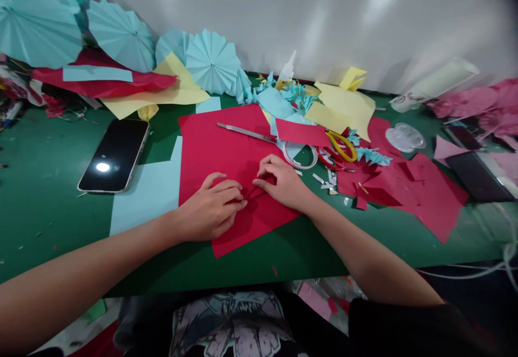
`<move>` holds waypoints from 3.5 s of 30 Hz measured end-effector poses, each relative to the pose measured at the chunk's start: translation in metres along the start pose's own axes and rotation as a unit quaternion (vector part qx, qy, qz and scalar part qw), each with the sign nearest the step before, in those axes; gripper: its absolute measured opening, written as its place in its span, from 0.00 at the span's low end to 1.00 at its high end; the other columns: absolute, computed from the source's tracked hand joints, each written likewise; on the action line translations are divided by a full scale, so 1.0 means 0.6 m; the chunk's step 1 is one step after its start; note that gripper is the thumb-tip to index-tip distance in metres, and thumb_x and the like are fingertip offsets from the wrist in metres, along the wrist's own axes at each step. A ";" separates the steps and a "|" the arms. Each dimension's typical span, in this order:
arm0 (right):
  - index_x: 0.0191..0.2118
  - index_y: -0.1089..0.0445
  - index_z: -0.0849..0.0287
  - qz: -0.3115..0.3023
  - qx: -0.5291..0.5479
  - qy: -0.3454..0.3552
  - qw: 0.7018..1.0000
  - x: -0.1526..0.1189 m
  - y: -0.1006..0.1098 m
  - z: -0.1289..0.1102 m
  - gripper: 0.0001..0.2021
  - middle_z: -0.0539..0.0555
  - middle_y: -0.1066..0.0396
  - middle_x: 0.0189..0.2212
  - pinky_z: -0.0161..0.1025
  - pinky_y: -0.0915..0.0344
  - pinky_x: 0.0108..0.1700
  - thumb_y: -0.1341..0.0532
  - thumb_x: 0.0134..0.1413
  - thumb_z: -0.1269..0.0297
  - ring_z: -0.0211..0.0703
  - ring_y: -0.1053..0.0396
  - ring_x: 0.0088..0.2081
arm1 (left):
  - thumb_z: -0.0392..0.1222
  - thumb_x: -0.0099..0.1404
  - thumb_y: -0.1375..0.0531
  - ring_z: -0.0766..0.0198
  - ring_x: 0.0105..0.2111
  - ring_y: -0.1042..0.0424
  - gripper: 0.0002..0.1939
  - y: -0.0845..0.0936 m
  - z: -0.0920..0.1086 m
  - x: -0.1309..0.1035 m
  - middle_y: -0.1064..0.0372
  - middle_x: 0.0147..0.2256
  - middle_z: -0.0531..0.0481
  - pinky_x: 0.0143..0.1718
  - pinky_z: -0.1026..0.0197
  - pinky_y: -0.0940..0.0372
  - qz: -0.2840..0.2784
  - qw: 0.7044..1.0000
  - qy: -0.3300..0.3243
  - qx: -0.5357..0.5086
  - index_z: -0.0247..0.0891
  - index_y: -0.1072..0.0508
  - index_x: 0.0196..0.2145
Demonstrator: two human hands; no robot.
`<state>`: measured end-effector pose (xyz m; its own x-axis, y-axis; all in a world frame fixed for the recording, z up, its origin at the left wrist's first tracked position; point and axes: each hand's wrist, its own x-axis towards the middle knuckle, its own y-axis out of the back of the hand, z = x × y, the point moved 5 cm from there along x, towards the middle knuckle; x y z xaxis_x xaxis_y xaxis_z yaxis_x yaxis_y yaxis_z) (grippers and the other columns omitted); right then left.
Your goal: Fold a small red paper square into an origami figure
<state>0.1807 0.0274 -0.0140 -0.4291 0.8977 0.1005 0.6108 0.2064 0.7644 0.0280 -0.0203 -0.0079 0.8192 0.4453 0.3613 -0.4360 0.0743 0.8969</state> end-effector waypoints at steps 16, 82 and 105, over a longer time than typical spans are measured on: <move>0.25 0.39 0.59 0.063 -0.020 -0.015 0.998 0.003 -0.010 0.010 0.20 0.53 0.40 0.31 0.39 0.40 0.35 0.46 0.53 0.46 0.39 0.39 0.32 | 0.33 0.64 0.51 0.55 0.49 0.37 0.13 -0.001 0.002 0.000 0.32 0.45 0.43 0.52 0.46 0.46 -0.002 1.000 0.003 0.024 0.36 0.27 0.38; 0.34 0.26 0.54 -0.012 -0.174 0.160 0.972 -0.022 0.007 -0.028 0.10 0.53 0.34 0.31 0.45 0.51 0.42 0.45 0.57 0.62 0.41 0.38 0.35 | 0.33 0.65 0.51 0.53 0.53 0.39 0.14 -0.008 0.001 -0.004 0.31 0.48 0.45 0.56 0.44 0.52 -0.015 0.999 0.031 0.007 0.33 0.30 0.44; 0.37 0.29 0.55 0.079 -0.137 0.099 0.983 -0.019 0.019 -0.012 0.07 0.53 0.32 0.34 0.43 0.46 0.42 0.44 0.56 0.70 0.41 0.34 0.37 | 0.32 0.64 0.51 0.53 0.55 0.42 0.14 -0.014 -0.004 -0.008 0.36 0.51 0.40 0.53 0.45 0.46 -0.017 0.997 0.073 0.013 0.35 0.31 0.44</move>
<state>0.1875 0.0167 -0.0019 -0.4801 0.8117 0.3325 0.4904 -0.0659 0.8690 0.0270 -0.0210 -0.0177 0.7688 0.5689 0.2920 -0.3978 0.0680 0.9149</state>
